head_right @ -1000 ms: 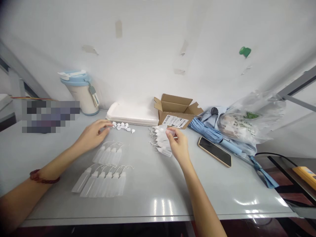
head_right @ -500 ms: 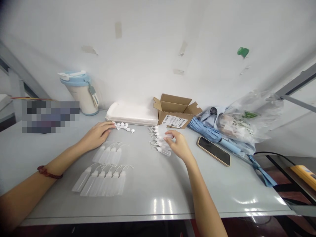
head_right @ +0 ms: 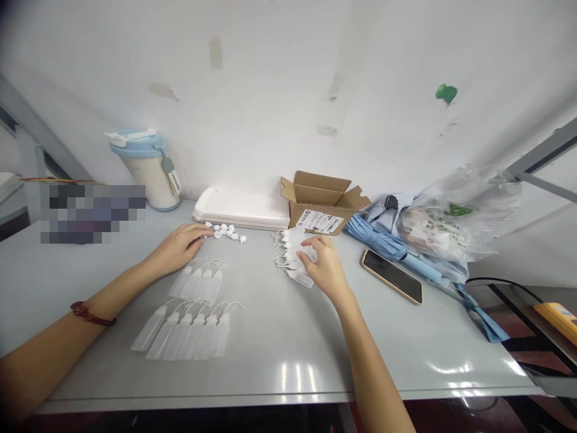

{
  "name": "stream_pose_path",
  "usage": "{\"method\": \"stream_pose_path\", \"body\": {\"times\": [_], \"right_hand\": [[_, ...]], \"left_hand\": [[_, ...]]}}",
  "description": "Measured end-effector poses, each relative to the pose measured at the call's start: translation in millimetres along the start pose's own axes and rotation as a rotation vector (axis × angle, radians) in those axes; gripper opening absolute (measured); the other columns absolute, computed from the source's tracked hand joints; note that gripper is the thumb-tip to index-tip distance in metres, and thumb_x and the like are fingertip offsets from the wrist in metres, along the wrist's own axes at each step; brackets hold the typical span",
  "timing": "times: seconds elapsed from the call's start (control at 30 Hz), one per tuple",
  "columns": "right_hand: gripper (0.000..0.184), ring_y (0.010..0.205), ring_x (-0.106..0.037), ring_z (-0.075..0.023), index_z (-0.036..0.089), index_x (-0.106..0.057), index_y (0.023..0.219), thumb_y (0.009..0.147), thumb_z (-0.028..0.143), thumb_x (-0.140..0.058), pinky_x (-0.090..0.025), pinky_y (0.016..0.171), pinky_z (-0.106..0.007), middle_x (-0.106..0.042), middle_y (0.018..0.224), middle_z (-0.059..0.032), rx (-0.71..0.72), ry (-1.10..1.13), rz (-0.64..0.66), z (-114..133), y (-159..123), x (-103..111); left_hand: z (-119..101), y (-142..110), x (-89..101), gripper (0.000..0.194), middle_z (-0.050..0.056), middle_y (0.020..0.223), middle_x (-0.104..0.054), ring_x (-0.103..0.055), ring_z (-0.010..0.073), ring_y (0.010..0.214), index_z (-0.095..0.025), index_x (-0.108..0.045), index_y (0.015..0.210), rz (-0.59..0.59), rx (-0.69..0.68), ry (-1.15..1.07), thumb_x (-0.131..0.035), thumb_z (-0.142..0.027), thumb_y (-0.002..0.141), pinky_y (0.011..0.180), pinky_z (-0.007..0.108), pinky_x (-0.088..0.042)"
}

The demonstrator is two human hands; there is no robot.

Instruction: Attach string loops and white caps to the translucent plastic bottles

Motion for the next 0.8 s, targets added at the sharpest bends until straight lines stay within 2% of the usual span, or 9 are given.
{"method": "stream_pose_path", "body": {"times": [0.17,0.27,0.33,0.47,0.53,0.63,0.8], "right_hand": [[0.013,0.088,-0.056,-0.0220,0.018,-0.060,0.091,0.084,0.026,-0.054,-0.045,0.078,-0.036,-0.059,0.094,-0.0094,0.137,0.044,-0.234,22.6,-6.0,-1.0],[0.010,0.076,-0.054,-0.0174,0.019,-0.059,0.091,0.086,0.024,-0.052,-0.046,0.071,-0.032,-0.060,0.088,-0.0065,0.150,0.163,-0.225,42.8,-13.8,-4.5],[0.009,0.067,-0.053,-0.0142,0.018,-0.059,0.091,0.086,0.022,-0.053,-0.045,0.064,-0.028,-0.060,0.078,-0.0033,0.147,0.292,-0.073,56.6,-19.5,-9.5],[0.012,0.060,-0.052,-0.0105,0.017,-0.064,0.091,0.085,0.022,-0.055,-0.041,0.055,-0.021,-0.059,0.067,0.0007,0.150,0.491,0.503,81.4,-35.0,-25.4],[0.014,0.059,-0.051,-0.0093,0.017,-0.066,0.094,0.084,0.022,-0.057,-0.040,0.054,-0.020,-0.057,0.066,0.0017,0.181,0.548,0.709,89.9,-42.9,-31.7],[0.018,0.058,-0.049,-0.0084,0.016,-0.067,0.098,0.083,0.020,-0.059,-0.040,0.056,-0.019,-0.056,0.066,0.0021,0.258,0.608,0.863,97.2,-51.3,-39.5],[0.020,0.056,-0.046,-0.0079,0.016,-0.068,0.100,0.082,0.018,-0.058,-0.042,0.058,-0.019,-0.054,0.065,0.0025,0.340,0.601,0.909,100.3,-58.2,-46.7]], "left_hand": [[-3.9,0.6,4.1,0.036,0.013,0.105,-0.063,-0.057,0.0271,0.101,-0.013,-0.065,0.097,0.047,0.056,-0.009,-0.035,-0.027,0.084,0.091,0.042,-0.044],[-6.0,0.7,7.7,0.036,0.012,0.102,-0.062,-0.058,0.0256,0.096,-0.014,-0.065,0.099,0.094,0.102,-0.003,-0.037,-0.030,0.083,0.087,0.038,-0.045],[-6.5,0.5,10.6,0.036,0.011,0.097,-0.062,-0.059,0.0247,0.089,-0.015,-0.065,0.099,0.121,0.141,0.016,-0.038,-0.032,0.082,0.082,0.036,-0.046],[-7.7,-0.3,15.1,0.032,0.006,0.081,-0.062,-0.058,0.0218,0.072,-0.016,-0.064,0.093,0.174,0.187,0.026,-0.039,-0.034,0.081,0.069,0.031,-0.044],[-9.3,-0.6,16.3,0.030,0.004,0.073,-0.061,-0.056,0.0205,0.066,-0.016,-0.063,0.088,0.190,0.195,0.016,-0.039,-0.034,0.082,0.064,0.030,-0.041],[-12.8,-0.9,17.1,0.028,0.003,0.068,-0.060,-0.056,0.0199,0.064,-0.017,-0.061,0.084,0.192,0.201,0.010,-0.039,-0.034,0.082,0.061,0.028,-0.039],[-17.5,-1.3,17.7,0.028,0.005,0.079,-0.063,-0.057,0.0212,0.072,-0.018,-0.059,0.082,0.148,0.209,0.014,-0.038,-0.036,0.085,0.064,0.029,-0.039]]}}
Point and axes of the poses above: each hand's wrist, its own y-axis towards the middle knuckle, its own x-axis out of the back of the hand, z = x × y, the point moved 3 cm from there along y, towards the middle knuckle
